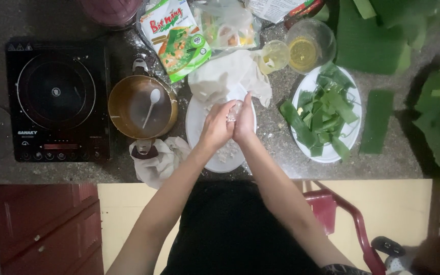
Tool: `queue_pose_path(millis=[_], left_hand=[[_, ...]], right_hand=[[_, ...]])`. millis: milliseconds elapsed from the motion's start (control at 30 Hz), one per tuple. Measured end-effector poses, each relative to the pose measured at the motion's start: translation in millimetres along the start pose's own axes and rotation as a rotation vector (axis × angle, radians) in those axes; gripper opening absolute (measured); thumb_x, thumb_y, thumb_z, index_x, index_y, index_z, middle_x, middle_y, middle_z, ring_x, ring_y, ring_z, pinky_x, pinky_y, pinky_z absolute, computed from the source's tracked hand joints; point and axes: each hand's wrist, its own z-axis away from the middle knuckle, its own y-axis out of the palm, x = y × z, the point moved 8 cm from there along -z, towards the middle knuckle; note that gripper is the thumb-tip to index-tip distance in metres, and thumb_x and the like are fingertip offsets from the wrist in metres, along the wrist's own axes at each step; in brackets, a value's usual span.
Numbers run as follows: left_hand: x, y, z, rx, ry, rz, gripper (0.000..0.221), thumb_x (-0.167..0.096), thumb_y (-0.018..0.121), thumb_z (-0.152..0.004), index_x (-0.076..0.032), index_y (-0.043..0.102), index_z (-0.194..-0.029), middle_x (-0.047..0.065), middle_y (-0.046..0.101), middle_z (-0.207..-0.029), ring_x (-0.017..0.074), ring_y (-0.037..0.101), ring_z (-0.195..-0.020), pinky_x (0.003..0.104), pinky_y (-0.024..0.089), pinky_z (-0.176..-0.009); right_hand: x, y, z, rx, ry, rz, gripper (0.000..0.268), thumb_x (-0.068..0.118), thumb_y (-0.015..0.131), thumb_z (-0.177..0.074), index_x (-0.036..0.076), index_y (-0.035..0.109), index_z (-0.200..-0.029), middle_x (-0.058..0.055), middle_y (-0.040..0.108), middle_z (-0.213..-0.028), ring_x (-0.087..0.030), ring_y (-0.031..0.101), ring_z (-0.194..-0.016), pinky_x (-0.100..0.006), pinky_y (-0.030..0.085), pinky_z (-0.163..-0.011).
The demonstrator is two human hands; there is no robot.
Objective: Kneading and shaping a small ball of white dough on a plate by hand in a kitchen setting.
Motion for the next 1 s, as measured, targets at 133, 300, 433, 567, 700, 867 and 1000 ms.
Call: queue_pose_path(millis=[133, 300, 433, 567, 700, 867, 1000], left_hand=[[-3, -1, -1, -0.013, -0.012, -0.001, 0.049, -0.020, 0.052, -0.082, -0.025, 0.047, -0.131, 0.008, 0.052, -0.113, 0.0273, 0.053, -0.113, 0.038, 0.042, -0.100], [-27, -15, 6, 0.186, 0.129, -0.037, 0.058, -0.020, 0.051, -0.081, -0.022, 0.039, -0.137, 0.014, 0.050, -0.123, 0.0373, 0.050, -0.114, 0.048, 0.042, -0.097], [-33, -16, 5, 0.249, 0.147, -0.054, 0.062, -0.017, 0.049, -0.082, -0.020, 0.033, -0.142, 0.017, 0.043, -0.131, 0.0418, 0.047, -0.116, 0.050, 0.041, -0.097], [-45, -25, 12, 0.259, 0.276, 0.098, 0.059, -0.019, 0.053, -0.085, -0.011, 0.035, -0.140, 0.024, 0.041, -0.133, 0.0492, 0.045, -0.115, 0.054, 0.042, -0.094], [-13, -25, 4, 0.162, 0.293, 0.245, 0.071, -0.027, 0.069, -0.083, -0.011, 0.034, -0.142, 0.026, 0.039, -0.135, 0.0453, 0.044, -0.119, 0.048, 0.048, -0.090], [10, 23, -3, 0.128, 0.071, 0.798, 0.061, -0.041, 0.042, -0.095, -0.006, 0.027, -0.144, 0.028, 0.031, -0.141, 0.0399, 0.035, -0.128, 0.047, 0.043, -0.097], [18, 42, -10, 0.048, -0.048, 1.057, 0.067, -0.054, 0.033, -0.096, -0.007, 0.026, -0.142, 0.023, 0.030, -0.140, 0.0325, 0.033, -0.128, 0.043, 0.041, -0.099]], right_hand=[[19, 11, 19, 0.004, -0.048, -0.012, 0.054, 0.057, 0.051, -0.085, 0.004, 0.060, -0.083, -0.007, 0.064, -0.066, -0.019, 0.064, -0.063, -0.028, 0.054, -0.064], [6, 25, 31, 0.072, 0.058, -0.159, 0.056, 0.055, 0.049, -0.087, 0.003, 0.058, -0.072, -0.011, 0.059, -0.055, -0.019, 0.059, -0.044, -0.024, 0.047, -0.042], [8, 30, 41, 0.090, 0.079, -0.159, 0.057, 0.057, 0.047, -0.087, 0.003, 0.058, -0.072, -0.010, 0.059, -0.056, -0.019, 0.059, -0.045, -0.023, 0.047, -0.042], [30, 53, 82, 0.148, 0.129, -0.147, 0.061, 0.061, 0.039, -0.087, 0.007, 0.048, -0.059, -0.005, 0.048, -0.047, -0.015, 0.049, -0.037, -0.020, 0.037, -0.035], [21, 1, -9, 0.159, 0.092, -0.129, 0.061, 0.062, 0.042, -0.085, 0.013, 0.040, -0.048, -0.002, 0.036, -0.038, -0.016, 0.036, -0.028, -0.021, 0.024, -0.026], [9, 27, 0, 0.302, 0.169, -0.178, 0.047, 0.045, 0.052, -0.083, 0.017, 0.044, -0.046, 0.002, 0.039, -0.036, -0.012, 0.039, -0.026, -0.021, 0.024, -0.021], [30, 28, -16, 0.374, -0.385, 0.325, 0.044, 0.020, 0.041, -0.087, 0.010, 0.050, -0.045, -0.004, 0.041, -0.033, -0.019, 0.045, -0.027, -0.032, 0.034, -0.028]])
